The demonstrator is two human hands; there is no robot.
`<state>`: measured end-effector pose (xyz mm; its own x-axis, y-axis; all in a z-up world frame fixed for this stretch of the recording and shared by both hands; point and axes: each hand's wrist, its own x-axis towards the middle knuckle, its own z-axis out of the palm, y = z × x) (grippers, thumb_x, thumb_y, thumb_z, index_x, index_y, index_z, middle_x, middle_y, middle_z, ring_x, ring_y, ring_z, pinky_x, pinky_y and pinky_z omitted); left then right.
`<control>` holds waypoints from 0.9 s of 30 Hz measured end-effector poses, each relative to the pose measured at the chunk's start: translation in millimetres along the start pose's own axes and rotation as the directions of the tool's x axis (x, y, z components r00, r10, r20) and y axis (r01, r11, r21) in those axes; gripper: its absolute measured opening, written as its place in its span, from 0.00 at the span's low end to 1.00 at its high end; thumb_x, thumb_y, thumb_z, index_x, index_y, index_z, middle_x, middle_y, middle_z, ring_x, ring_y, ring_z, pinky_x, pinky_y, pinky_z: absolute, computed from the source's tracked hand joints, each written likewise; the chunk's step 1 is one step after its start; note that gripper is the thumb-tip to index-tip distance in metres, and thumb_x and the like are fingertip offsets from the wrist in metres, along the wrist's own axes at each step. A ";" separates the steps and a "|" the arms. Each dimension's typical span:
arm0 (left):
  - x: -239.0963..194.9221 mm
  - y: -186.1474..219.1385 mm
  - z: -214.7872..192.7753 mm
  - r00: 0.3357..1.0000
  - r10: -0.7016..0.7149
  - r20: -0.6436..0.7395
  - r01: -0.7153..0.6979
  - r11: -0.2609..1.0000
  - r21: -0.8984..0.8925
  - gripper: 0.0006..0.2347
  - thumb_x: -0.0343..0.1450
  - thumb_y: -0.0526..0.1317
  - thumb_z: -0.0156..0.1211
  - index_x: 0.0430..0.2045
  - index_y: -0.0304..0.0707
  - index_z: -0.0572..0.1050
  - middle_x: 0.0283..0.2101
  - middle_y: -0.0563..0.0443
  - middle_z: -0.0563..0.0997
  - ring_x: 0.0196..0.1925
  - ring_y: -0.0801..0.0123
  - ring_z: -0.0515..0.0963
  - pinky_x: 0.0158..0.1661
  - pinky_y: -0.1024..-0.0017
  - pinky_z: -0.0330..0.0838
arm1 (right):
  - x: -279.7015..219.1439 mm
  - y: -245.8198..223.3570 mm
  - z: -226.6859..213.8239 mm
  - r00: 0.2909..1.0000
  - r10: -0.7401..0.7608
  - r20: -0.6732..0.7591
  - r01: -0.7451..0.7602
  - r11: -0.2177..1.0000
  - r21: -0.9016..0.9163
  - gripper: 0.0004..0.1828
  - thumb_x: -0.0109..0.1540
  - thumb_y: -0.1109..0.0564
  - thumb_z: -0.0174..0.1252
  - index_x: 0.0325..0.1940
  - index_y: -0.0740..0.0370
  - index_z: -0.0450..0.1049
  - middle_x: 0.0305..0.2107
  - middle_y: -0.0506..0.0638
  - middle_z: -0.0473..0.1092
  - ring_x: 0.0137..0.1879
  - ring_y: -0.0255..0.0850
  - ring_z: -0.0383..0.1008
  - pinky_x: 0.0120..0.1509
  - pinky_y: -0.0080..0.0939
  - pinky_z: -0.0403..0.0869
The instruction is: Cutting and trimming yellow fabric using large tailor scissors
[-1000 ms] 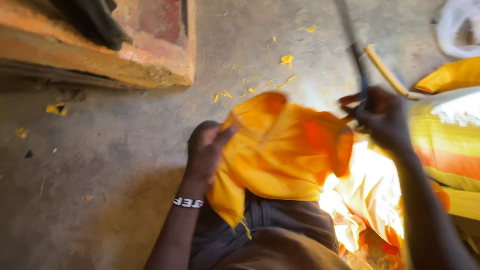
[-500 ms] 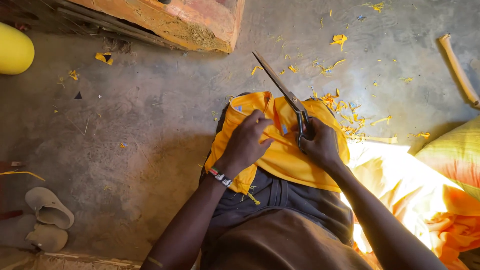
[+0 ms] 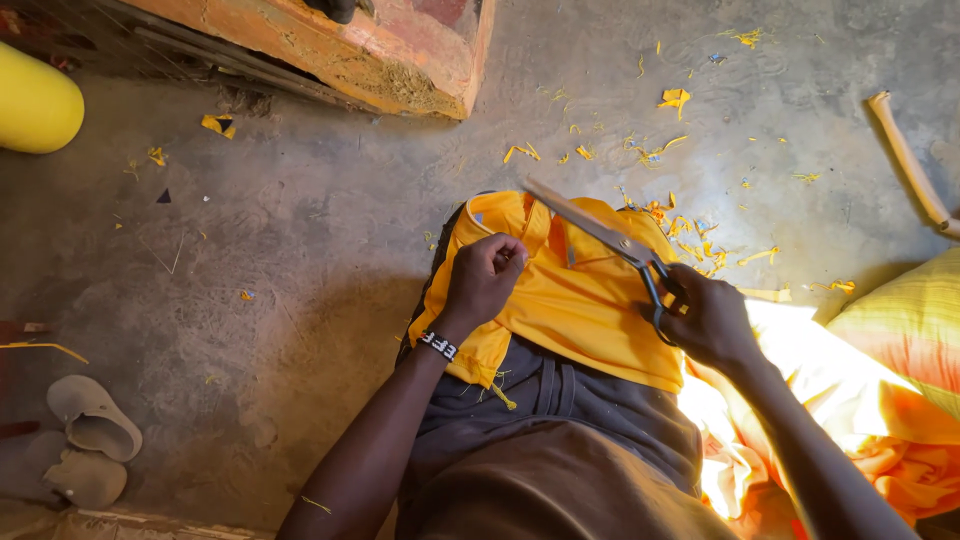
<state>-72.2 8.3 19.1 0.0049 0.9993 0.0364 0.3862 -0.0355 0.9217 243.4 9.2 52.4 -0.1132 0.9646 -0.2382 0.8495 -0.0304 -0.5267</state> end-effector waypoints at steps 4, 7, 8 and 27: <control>2.8 -4.6 -0.3 0.994 -0.111 0.024 0.112 0.918 -0.382 0.03 0.71 0.33 0.59 0.30 0.30 0.74 0.25 0.53 0.76 0.22 0.76 0.74 0.26 0.78 0.70 | -24.1 9.0 -36.8 0.992 -0.100 0.072 0.111 0.978 -0.177 0.24 0.46 0.35 0.73 0.26 0.54 0.75 0.12 0.49 0.69 0.19 0.45 0.69 0.30 0.47 0.65; 5.4 -8.6 -0.6 0.993 -0.116 0.021 0.111 0.862 -0.495 0.03 0.72 0.32 0.58 0.30 0.31 0.73 0.26 0.54 0.75 0.23 0.76 0.74 0.27 0.80 0.69 | -36.3 0.8 -53.0 0.992 -0.048 0.119 0.083 0.947 -0.310 0.25 0.47 0.33 0.70 0.31 0.53 0.77 0.19 0.45 0.76 0.24 0.44 0.75 0.34 0.45 0.71; 5.2 -7.4 -1.6 0.993 -0.114 0.021 0.109 0.861 -0.496 0.03 0.72 0.32 0.58 0.30 0.31 0.73 0.26 0.54 0.75 0.23 0.76 0.74 0.27 0.80 0.69 | -36.2 -0.6 -54.2 0.992 -0.047 0.117 0.082 0.947 -0.312 0.25 0.47 0.33 0.70 0.31 0.53 0.77 0.19 0.45 0.76 0.24 0.44 0.75 0.34 0.45 0.71; -6.1 22.7 3.7 0.956 0.283 0.081 -0.289 0.858 0.424 0.04 0.66 0.35 0.60 0.20 0.37 0.74 0.25 0.50 0.74 0.22 0.56 0.73 0.27 0.59 0.67 | -38.9 16.5 -57.3 0.996 0.008 0.089 0.029 0.912 -0.409 0.25 0.48 0.33 0.69 0.27 0.53 0.73 0.16 0.46 0.73 0.23 0.47 0.74 0.35 0.46 0.71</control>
<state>-60.0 1.4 38.3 0.1882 0.9460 0.2641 0.7213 -0.3156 0.6165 291.3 -13.8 99.7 -0.1517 0.9373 -0.3138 0.9822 0.1074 -0.1540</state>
